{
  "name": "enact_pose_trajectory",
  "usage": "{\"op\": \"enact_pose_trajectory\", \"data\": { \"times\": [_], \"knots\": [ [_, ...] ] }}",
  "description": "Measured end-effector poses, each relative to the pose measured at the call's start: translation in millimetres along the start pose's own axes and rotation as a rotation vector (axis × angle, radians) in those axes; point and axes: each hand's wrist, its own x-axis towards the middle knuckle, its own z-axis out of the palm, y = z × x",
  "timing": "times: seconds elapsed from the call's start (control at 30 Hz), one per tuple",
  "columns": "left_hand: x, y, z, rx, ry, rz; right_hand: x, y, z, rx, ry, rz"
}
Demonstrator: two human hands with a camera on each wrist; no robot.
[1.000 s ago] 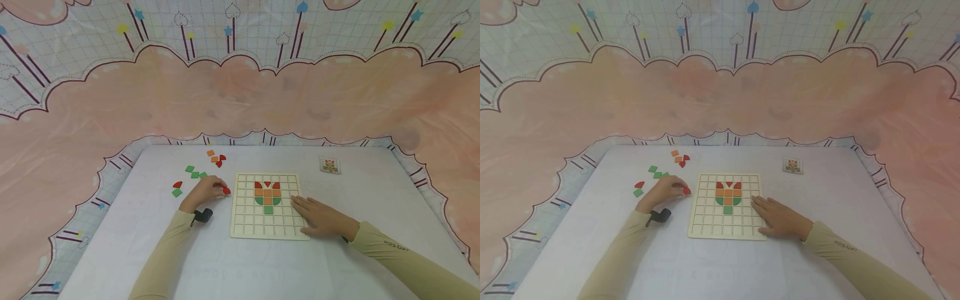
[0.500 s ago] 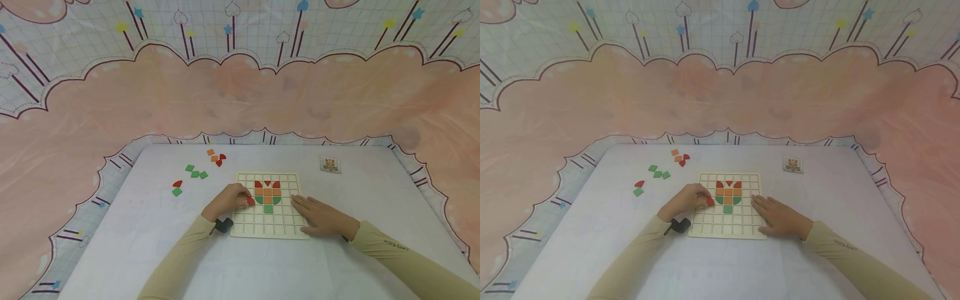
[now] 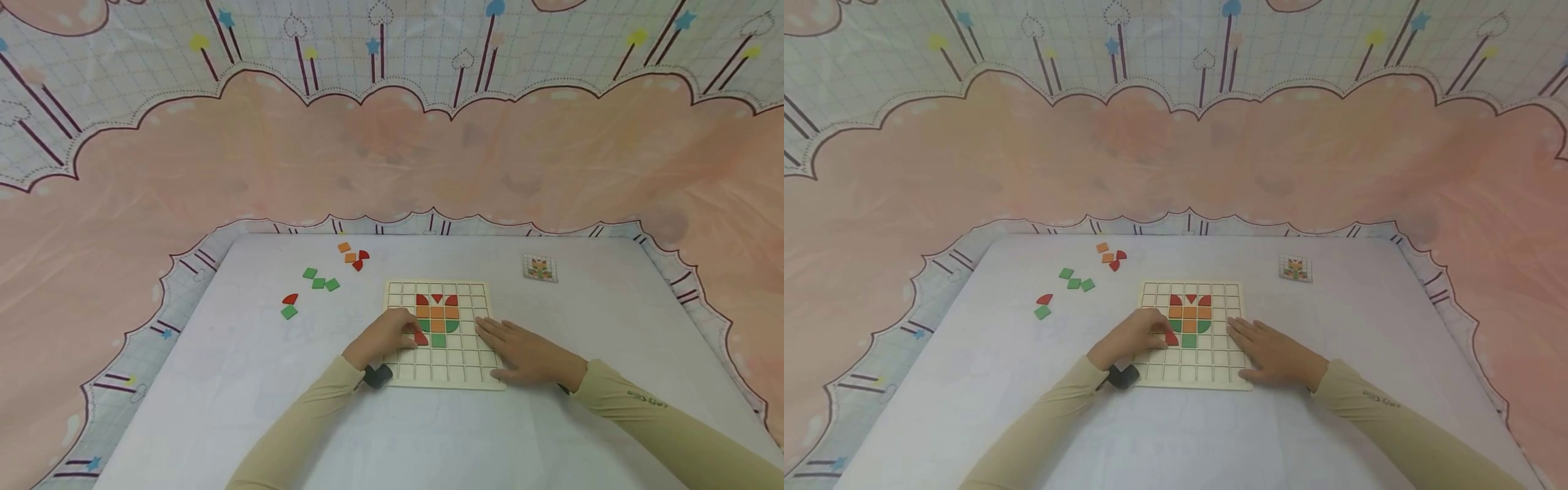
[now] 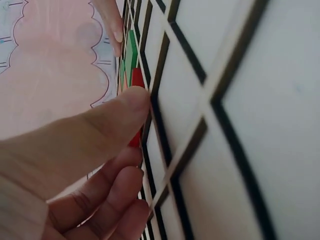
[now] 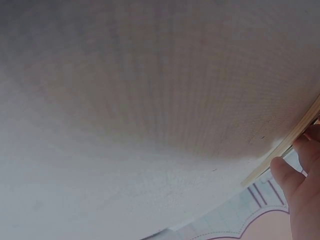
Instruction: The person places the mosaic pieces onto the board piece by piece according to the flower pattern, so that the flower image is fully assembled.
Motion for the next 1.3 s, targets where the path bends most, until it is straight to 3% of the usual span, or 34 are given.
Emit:
{"op": "enact_pose_trajectory", "data": {
  "times": [0.67,1.3],
  "knots": [
    [1.3,7.0,1.3,0.043,-0.007,-0.030,0.9,1.8,3.1,-0.013,0.002,0.006],
    [2.8,1.4,3.6,0.055,0.016,-0.037,0.4,-0.1,0.8,-0.001,-0.003,0.006]
  ]
}}
